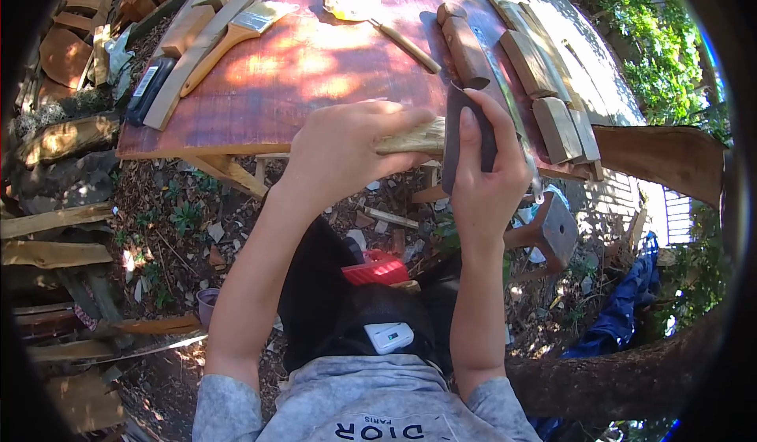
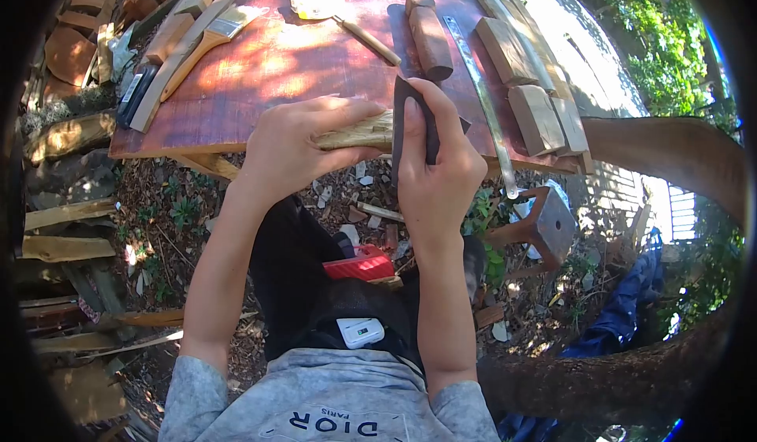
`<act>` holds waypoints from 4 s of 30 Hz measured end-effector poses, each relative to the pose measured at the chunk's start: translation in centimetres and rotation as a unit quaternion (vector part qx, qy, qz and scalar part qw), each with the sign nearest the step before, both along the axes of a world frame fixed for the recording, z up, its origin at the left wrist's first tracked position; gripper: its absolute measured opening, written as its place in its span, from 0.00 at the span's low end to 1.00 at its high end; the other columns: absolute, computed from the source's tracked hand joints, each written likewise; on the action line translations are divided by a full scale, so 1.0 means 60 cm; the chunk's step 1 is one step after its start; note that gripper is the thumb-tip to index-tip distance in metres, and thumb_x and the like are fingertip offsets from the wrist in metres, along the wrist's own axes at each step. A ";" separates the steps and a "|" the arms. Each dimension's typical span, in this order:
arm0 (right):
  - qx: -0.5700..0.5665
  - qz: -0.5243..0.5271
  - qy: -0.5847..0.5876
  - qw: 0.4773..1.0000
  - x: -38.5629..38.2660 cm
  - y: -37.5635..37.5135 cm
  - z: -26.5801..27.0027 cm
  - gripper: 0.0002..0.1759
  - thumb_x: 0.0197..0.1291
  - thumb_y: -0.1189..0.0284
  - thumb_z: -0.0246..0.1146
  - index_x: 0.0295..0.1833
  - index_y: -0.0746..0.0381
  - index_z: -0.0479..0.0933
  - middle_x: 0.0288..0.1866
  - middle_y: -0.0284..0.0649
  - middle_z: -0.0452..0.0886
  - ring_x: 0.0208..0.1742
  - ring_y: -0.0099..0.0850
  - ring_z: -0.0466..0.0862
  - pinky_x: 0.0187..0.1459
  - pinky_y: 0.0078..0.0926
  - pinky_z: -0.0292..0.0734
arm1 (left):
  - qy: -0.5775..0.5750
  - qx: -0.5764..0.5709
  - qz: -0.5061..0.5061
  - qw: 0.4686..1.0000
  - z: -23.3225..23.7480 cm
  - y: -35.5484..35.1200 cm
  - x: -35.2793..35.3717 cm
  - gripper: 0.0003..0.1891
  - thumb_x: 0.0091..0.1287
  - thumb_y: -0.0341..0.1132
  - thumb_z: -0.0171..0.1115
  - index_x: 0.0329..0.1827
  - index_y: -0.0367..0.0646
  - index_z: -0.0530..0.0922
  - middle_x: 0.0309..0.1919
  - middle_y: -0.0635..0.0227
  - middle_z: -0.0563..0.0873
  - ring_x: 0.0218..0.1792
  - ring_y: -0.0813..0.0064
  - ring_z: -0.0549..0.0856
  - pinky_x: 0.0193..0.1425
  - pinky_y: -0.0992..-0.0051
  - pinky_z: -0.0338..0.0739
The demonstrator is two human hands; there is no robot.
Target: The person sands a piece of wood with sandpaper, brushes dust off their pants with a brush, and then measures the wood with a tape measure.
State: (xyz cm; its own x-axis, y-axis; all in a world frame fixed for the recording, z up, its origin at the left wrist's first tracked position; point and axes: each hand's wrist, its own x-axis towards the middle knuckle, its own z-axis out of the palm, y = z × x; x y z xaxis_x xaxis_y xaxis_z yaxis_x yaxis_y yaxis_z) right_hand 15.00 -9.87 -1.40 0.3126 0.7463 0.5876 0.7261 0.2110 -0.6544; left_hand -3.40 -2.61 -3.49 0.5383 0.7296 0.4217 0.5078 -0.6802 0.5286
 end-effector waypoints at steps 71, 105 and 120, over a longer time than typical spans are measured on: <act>-0.007 -0.045 -0.001 0.999 -0.025 -0.029 -0.008 0.13 0.85 0.69 0.66 0.66 0.61 0.87 0.51 0.46 0.95 0.47 0.28 0.93 0.50 0.32 0.86 | -0.012 -0.008 -0.015 1.000 0.002 0.004 -0.002 0.29 0.68 0.53 0.78 0.73 0.62 0.87 0.56 0.70 0.94 0.56 0.64 0.94 0.57 0.61 0.90; 0.012 -0.017 -0.041 0.999 -0.002 -0.026 -0.017 0.12 0.82 0.70 0.69 0.65 0.57 0.88 0.41 0.50 0.93 0.36 0.31 0.93 0.38 0.33 0.83 | -0.003 -0.038 0.019 0.999 0.012 0.005 0.004 0.28 0.65 0.50 0.82 0.69 0.60 0.91 0.65 0.62 0.93 0.65 0.58 0.92 0.67 0.58 0.88; -0.018 -0.009 -0.054 0.998 0.000 0.005 0.013 0.11 0.81 0.70 0.69 0.64 0.57 0.89 0.39 0.49 0.93 0.37 0.34 0.95 0.42 0.31 0.85 | 0.002 -0.005 0.001 1.000 -0.001 0.013 0.001 0.28 0.67 0.52 0.80 0.71 0.61 0.89 0.65 0.64 0.93 0.65 0.59 0.92 0.66 0.59 0.88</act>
